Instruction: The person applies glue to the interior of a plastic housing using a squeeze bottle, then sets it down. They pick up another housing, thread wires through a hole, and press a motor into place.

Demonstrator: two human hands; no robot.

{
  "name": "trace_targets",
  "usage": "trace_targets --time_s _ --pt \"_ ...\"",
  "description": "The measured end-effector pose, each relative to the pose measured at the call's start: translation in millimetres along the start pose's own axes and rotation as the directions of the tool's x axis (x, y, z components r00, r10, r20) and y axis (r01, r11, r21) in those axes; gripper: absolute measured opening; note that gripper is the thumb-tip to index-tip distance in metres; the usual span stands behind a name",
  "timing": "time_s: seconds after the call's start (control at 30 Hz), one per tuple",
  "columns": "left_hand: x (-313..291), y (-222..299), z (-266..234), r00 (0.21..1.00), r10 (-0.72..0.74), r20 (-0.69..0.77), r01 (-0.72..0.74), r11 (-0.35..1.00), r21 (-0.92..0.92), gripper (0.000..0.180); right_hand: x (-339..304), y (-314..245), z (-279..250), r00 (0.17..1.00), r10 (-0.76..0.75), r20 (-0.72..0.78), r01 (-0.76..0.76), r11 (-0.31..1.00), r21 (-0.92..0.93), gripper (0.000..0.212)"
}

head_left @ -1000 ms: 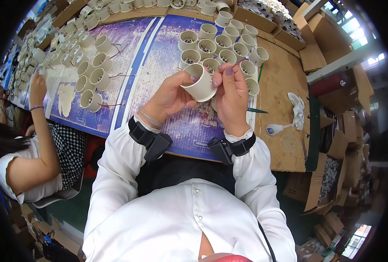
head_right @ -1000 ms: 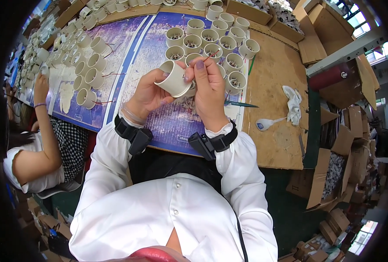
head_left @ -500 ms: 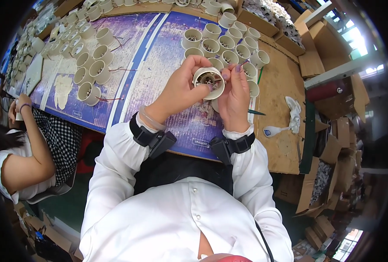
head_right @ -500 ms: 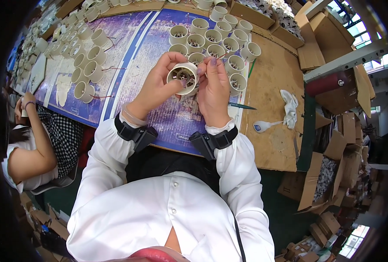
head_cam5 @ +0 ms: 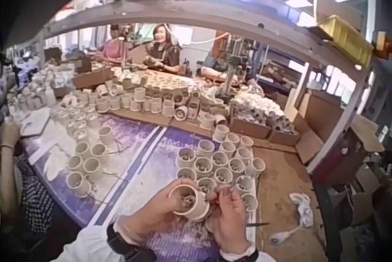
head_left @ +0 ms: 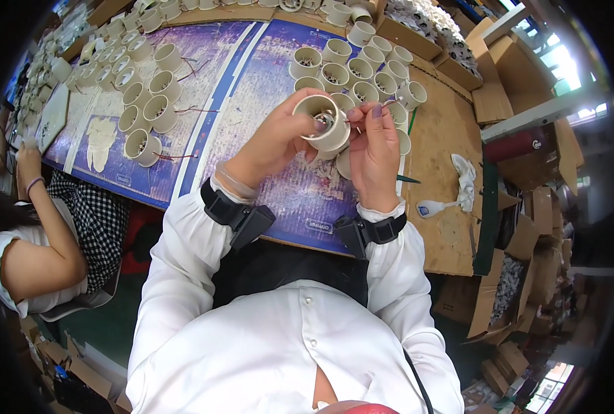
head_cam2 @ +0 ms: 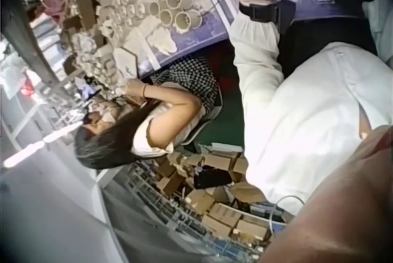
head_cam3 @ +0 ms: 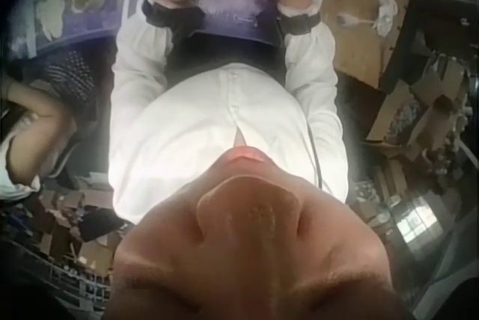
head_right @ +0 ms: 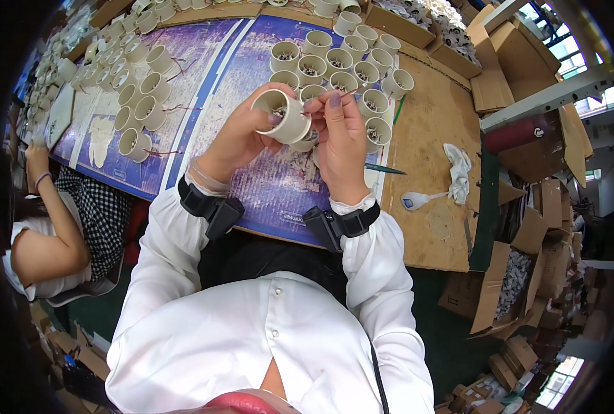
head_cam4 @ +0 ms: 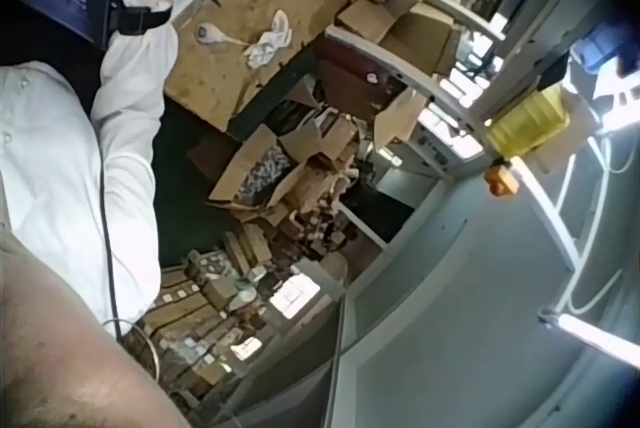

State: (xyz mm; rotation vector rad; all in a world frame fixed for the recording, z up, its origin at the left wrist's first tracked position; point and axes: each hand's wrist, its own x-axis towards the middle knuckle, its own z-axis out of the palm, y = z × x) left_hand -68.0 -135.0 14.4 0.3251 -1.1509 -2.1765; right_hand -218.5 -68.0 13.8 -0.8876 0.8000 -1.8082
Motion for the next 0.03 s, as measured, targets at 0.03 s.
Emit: trace_targets --time_s 0.03 --pt "0.0 0.8 -2.3 0.999 -0.017 0.035 0.021 0.992 -0.123 0.046 -0.6 -0.8 2.3 1.000 -0.019 0.020 0.020 1.000 -0.010 0.020"
